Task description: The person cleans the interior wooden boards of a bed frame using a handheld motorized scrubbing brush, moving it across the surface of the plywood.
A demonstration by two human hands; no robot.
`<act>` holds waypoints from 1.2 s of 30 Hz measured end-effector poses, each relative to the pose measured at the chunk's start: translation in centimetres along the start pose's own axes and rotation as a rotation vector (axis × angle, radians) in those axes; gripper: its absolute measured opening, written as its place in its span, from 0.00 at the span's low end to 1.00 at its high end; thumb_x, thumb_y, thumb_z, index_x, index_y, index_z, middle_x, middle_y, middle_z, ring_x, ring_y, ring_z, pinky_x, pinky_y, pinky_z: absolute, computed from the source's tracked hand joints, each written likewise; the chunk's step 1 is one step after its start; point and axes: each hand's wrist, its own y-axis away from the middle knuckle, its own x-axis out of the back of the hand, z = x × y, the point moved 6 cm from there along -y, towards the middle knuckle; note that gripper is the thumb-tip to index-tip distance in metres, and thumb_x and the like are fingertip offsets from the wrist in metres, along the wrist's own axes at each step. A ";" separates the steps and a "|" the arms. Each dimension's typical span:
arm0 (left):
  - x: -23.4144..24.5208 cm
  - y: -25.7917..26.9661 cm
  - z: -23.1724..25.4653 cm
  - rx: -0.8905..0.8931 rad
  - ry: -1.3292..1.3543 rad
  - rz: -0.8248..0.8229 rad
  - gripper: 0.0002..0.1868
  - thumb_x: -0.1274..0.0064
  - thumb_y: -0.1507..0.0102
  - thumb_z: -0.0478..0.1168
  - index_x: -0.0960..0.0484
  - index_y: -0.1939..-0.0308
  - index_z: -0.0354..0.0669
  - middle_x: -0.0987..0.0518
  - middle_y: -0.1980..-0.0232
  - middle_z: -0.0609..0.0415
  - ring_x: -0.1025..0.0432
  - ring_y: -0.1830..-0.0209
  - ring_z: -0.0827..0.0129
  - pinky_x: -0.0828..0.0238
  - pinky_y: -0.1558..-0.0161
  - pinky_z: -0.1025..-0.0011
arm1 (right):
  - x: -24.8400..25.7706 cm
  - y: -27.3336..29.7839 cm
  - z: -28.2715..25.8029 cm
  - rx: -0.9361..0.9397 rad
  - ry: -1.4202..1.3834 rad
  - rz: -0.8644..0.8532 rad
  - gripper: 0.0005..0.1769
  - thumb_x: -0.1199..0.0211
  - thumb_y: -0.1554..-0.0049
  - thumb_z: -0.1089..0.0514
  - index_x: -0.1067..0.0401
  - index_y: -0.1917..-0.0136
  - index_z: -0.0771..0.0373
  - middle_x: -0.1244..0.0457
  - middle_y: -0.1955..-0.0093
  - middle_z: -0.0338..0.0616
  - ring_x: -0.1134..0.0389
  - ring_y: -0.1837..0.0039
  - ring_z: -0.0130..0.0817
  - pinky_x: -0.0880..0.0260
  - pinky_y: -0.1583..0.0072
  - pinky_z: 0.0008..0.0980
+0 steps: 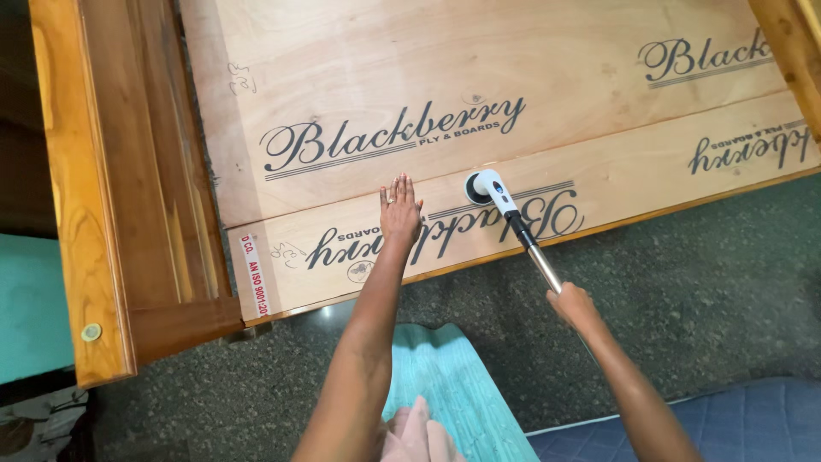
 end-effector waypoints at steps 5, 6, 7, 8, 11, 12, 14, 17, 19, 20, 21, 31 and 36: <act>0.3 -0.7 -0.9 0.010 0.009 0.006 0.36 0.74 0.27 0.55 0.59 0.18 0.45 0.59 0.15 0.58 0.66 0.15 0.69 0.78 0.20 0.58 | 0.6 -1.5 -1.7 0.060 0.056 0.049 0.26 0.39 0.40 0.43 0.25 0.43 0.68 0.29 0.53 0.63 0.26 0.49 0.59 0.26 0.46 0.53; 0.3 -0.9 -1.1 0.014 0.007 0.010 0.36 0.74 0.27 0.55 0.59 0.18 0.45 0.59 0.15 0.58 0.66 0.15 0.69 0.78 0.20 0.58 | 0.7 -1.7 -1.9 0.059 0.051 0.043 0.26 0.39 0.40 0.43 0.25 0.43 0.69 0.29 0.53 0.63 0.25 0.49 0.59 0.26 0.46 0.53; 0.3 -1.0 -1.3 0.019 0.000 0.010 0.36 0.74 0.27 0.55 0.59 0.18 0.44 0.59 0.15 0.58 0.66 0.16 0.69 0.78 0.20 0.58 | 0.8 -2.0 -2.1 0.045 0.027 0.022 0.26 0.40 0.40 0.44 0.25 0.43 0.69 0.28 0.54 0.63 0.24 0.51 0.58 0.25 0.47 0.52; 0.4 -1.3 -1.6 0.024 -0.006 0.010 0.36 0.74 0.27 0.55 0.59 0.18 0.44 0.59 0.15 0.58 0.66 0.16 0.69 0.78 0.20 0.58 | 0.9 -2.3 -2.3 0.030 0.004 0.001 0.25 0.40 0.39 0.44 0.25 0.43 0.69 0.28 0.56 0.63 0.23 0.53 0.57 0.24 0.49 0.51; 0.5 -1.6 -2.2 0.046 0.007 0.020 0.36 0.75 0.27 0.55 0.59 0.18 0.44 0.59 0.15 0.58 0.65 0.16 0.69 0.78 0.20 0.58 | 1.8 -3.2 -3.2 0.058 0.020 0.029 0.25 0.39 0.40 0.45 0.25 0.44 0.70 0.28 0.57 0.62 0.23 0.54 0.56 0.24 0.50 0.51; 0.6 -1.6 -2.3 0.054 0.017 0.025 0.36 0.74 0.27 0.55 0.59 0.18 0.45 0.59 0.15 0.58 0.65 0.16 0.70 0.78 0.20 0.58 | 2.2 -3.5 -3.4 0.079 0.039 0.053 0.25 0.38 0.41 0.44 0.25 0.44 0.70 0.29 0.57 0.61 0.24 0.54 0.56 0.25 0.51 0.51; 0.5 -1.8 -2.5 0.073 0.017 0.009 0.36 0.75 0.27 0.55 0.59 0.19 0.45 0.59 0.15 0.59 0.66 0.16 0.70 0.78 0.20 0.58 | 2.7 -4.0 -3.4 0.072 0.017 0.021 0.25 0.39 0.41 0.45 0.25 0.45 0.71 0.28 0.59 0.61 0.23 0.57 0.55 0.25 0.53 0.50; 0.6 -1.7 -2.9 0.102 0.016 0.006 0.36 0.74 0.26 0.55 0.59 0.18 0.45 0.59 0.14 0.58 0.65 0.15 0.69 0.77 0.20 0.58 | 3.4 -4.8 -3.8 0.070 0.031 -0.001 0.24 0.40 0.40 0.46 0.24 0.46 0.72 0.28 0.60 0.62 0.24 0.58 0.54 0.25 0.53 0.49; 1.0 -2.0 -3.1 0.122 0.013 0.019 0.36 0.74 0.26 0.55 0.58 0.18 0.44 0.58 0.14 0.58 0.64 0.15 0.69 0.77 0.20 0.57 | 4.1 -5.5 -4.6 0.102 0.036 -0.001 0.23 0.41 0.39 0.47 0.24 0.47 0.71 0.29 0.60 0.62 0.24 0.59 0.53 0.25 0.54 0.48; 1.4 -2.3 -3.2 0.132 0.010 0.030 0.36 0.74 0.27 0.55 0.59 0.18 0.44 0.59 0.15 0.58 0.64 0.16 0.69 0.77 0.20 0.58 | 4.4 -5.7 -5.2 0.133 0.027 0.001 0.23 0.40 0.40 0.47 0.24 0.47 0.71 0.29 0.60 0.61 0.24 0.59 0.53 0.25 0.54 0.48; 1.3 -2.3 -2.9 0.136 0.010 0.032 0.36 0.74 0.27 0.55 0.59 0.19 0.45 0.59 0.15 0.58 0.64 0.16 0.69 0.77 0.20 0.58 | 4.5 -5.5 -5.0 0.154 0.021 0.000 0.23 0.40 0.40 0.47 0.25 0.47 0.71 0.29 0.60 0.61 0.24 0.60 0.53 0.25 0.55 0.49; 1.7 -3.9 -2.1 0.178 0.059 0.046 0.36 0.73 0.27 0.54 0.59 0.19 0.44 0.59 0.15 0.57 0.64 0.16 0.68 0.78 0.20 0.57 | 5.7 -7.1 -8.9 0.153 0.044 -0.101 0.21 0.41 0.40 0.51 0.25 0.45 0.71 0.28 0.60 0.59 0.24 0.60 0.50 0.24 0.57 0.47; 1.8 -4.4 -2.1 0.202 0.076 0.035 0.36 0.73 0.27 0.54 0.59 0.18 0.44 0.58 0.15 0.58 0.64 0.16 0.68 0.78 0.20 0.58 | 6.2 -7.6 -11.7 0.348 0.132 0.003 0.21 0.38 0.43 0.50 0.25 0.46 0.70 0.31 0.56 0.61 0.27 0.52 0.55 0.28 0.49 0.50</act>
